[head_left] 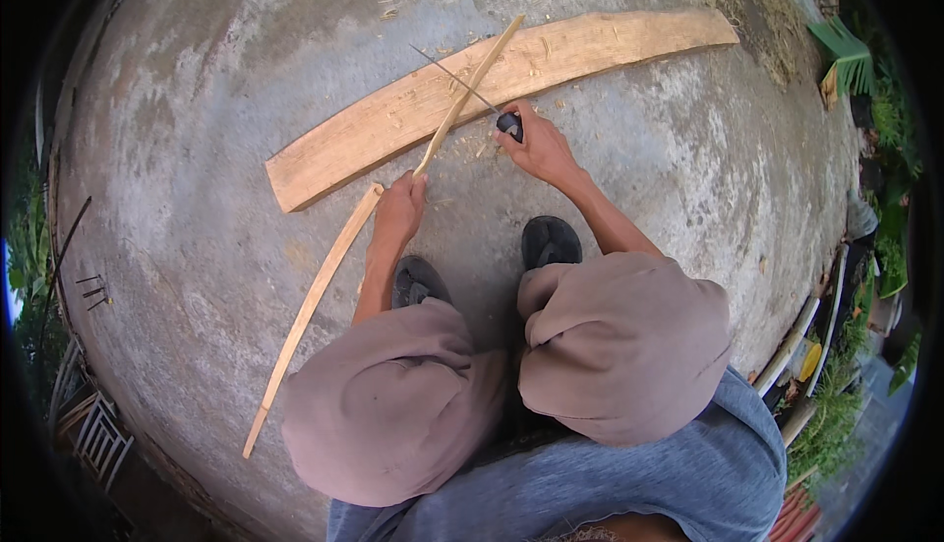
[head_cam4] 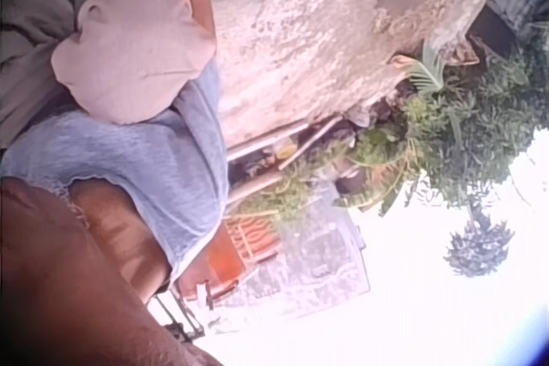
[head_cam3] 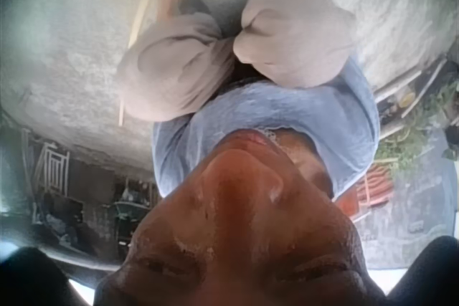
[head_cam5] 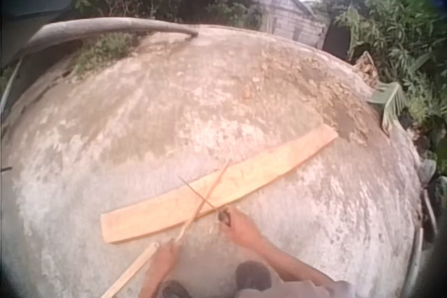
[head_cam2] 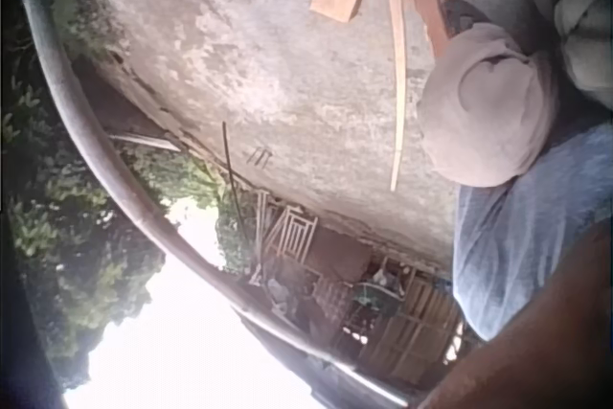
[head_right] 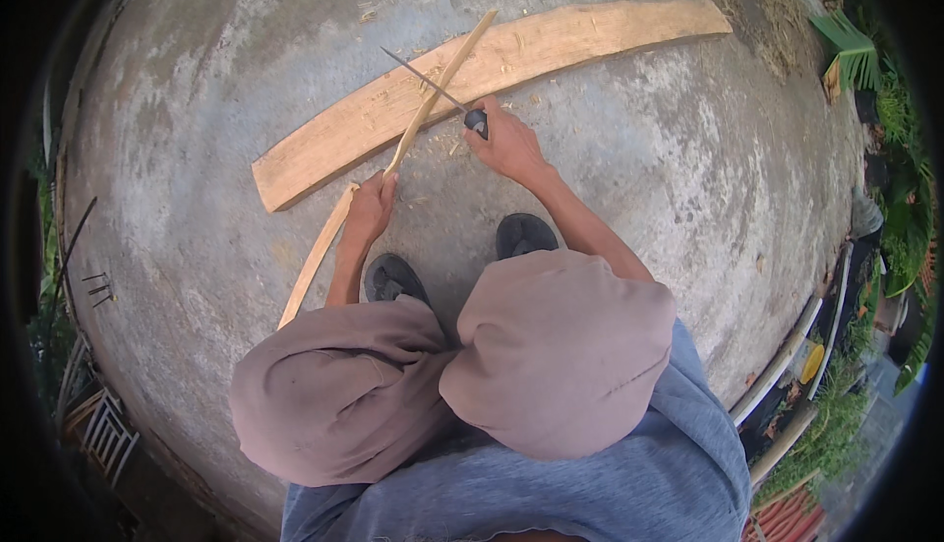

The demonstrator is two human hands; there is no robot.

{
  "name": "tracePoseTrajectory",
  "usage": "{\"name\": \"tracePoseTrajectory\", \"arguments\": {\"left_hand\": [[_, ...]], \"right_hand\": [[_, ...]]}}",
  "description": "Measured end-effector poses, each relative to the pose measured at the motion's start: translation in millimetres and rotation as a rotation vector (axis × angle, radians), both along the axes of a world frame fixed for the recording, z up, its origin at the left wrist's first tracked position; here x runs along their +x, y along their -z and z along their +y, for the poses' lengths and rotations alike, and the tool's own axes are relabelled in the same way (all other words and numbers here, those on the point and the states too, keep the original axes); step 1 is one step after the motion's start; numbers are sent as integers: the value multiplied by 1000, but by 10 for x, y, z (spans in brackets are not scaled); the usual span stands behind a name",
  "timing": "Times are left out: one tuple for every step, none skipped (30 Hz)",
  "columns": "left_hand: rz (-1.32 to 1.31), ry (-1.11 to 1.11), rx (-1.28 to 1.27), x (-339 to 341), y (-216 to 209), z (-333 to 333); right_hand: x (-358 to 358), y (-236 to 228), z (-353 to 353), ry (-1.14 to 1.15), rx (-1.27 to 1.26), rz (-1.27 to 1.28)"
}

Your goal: The person sits on the ground and uses a large knife to shave thin strips from a long wooden stick, repeatedly scraping along its length to produce wood shavings.

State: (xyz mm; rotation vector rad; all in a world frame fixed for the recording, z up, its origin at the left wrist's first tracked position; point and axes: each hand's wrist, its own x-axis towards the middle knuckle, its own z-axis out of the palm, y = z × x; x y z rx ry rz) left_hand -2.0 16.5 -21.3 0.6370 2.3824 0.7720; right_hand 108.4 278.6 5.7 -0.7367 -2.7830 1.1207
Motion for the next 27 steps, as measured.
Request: {"name": "tracePoseTrajectory", "arguments": {"left_hand": [[-224, 29, 47, -82, 25, 44], [-426, 37, 73, -191, -42, -13], [-584, -25, 66, -234, -129, -77], [-742, -88, 60, -260, -217, -144], [-898, -154, 57, -289, -283, -214], [-900, -171, 58, -339, -293, -293], [-907, -189, 59, -375, -296, -378], [-914, -208, 61, -389, -289, -443], [-908, -206, 55, -401, -272, -483], [-902, -200, 51, -430, -289, -470], [-894, -199, 46, -458, -309, -478], [-881, -197, 52, -477, -325, -487], [-869, -195, 58, -496, -340, -496], [-856, -187, 65, -522, -342, -492], [-813, -177, 67, -543, -341, -484], [-770, -167, 68, -560, -338, -474], [-727, -160, 67, -569, -329, -492], [-654, -161, 77, -578, -316, -520], [-581, -162, 86, -582, -304, -551], [-512, -160, 99, -567, -290, -556], [-442, -158, 103, -553, -288, -585], [-372, -156, 107, -545, -294, -631], [-297, -157, 106, -541, -319, -708], [-239, -234, 148, -531, -277, -815], [-178, -310, 190, -513, -196, -945], [-120, -382, 234, -489, -168, -1019], [-52, -452, 227, -460, -143, -1097]], "right_hand": [[60, 117, 64, 101, -244, -6], [25, 163, 57, 181, -511, 9], [20, 136, 36, 280, -651, 51], [41, 93, 23, 381, -789, 92], [50, 57, 11, 480, -928, 133], [57, 89, 13, 545, -858, 155], [77, 71, 28, 545, -837, 143], [101, 25, 53, 545, -815, 130], [125, 4, 64, 544, -794, 118], [166, 22, 59, 500, -743, 132], [190, 0, 33, 424, -765, 106], [214, -36, 3, 346, -786, 81], [228, -56, -25, 269, -806, 55], [240, -23, -49, 195, -835, 13], [234, 1, -54, 168, -884, -36], [224, 20, -57, 141, -932, -85], [215, 42, -66, 112, -982, -137], [200, 70, -68, 159, -1040, -149], [188, 95, -84, 211, -1069, -113], [187, 118, -77, 267, -1091, -79], [189, 132, -65, 323, -1112, -44], [200, 130, -35, 326, -1090, -40], [196, 130, -22, 311, -1052, -51], [193, 132, -8, 295, -1014, -61], [191, 137, 6, 280, -976, -71], [200, 147, 27, 292, -953, -71], [198, 160, 28, 297, -935, -69]]}}
